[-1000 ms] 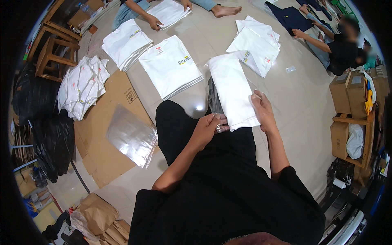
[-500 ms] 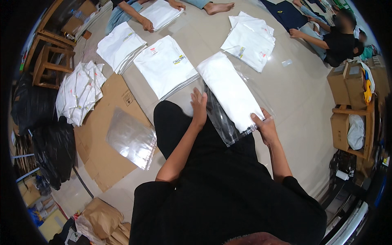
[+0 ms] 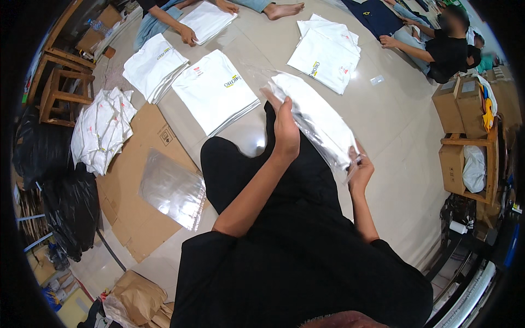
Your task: The person picks up folded white t-shirts, slides each one into a clear plastic bag, and seals the bags by hand.
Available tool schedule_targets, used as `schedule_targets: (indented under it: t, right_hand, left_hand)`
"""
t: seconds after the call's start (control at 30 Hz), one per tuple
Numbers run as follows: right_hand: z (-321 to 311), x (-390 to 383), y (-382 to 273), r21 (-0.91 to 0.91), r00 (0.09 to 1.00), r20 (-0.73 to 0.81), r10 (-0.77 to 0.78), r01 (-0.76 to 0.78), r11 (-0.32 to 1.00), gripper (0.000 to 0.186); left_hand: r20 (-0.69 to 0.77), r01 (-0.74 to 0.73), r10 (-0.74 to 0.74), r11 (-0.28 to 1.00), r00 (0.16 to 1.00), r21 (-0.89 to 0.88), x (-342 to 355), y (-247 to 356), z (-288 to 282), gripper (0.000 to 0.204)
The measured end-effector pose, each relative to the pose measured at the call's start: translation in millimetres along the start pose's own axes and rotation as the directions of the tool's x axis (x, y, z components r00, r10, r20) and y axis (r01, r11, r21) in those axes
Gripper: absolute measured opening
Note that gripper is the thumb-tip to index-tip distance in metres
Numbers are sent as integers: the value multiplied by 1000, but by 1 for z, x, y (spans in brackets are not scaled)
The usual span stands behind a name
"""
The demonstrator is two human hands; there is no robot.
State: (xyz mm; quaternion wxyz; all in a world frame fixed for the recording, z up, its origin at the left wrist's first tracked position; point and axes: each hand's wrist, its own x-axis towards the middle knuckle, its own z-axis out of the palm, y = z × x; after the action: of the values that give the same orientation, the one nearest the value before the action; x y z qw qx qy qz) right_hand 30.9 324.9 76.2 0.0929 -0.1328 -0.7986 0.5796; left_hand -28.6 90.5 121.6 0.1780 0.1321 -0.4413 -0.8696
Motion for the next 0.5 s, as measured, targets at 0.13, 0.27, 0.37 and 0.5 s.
schedule_targets:
  t: [0.13,0.27,0.37,0.5]
  right_hand:
    - [-8,-13,-22,-525,953,82,-293,291,800,30]
    - [-16,-10,-20,-235,959,-46,-280,262,936,29]
    - [-20,-7,-35,181,987,101,127,-144,973,34]
    - [-16,-4,-42,612,883,436,172,-431,663,33]
  left_hand:
    - [55,99,-100,995,993,28,-14,11,-3,82]
    - [89,127,-134,989,987,80,-26,18,2,79]
    - [100,159,-159,987,982,10,-38,0,-5,79]
    - [163,247,-199,899,966,-362,-43,-18,-24,96]
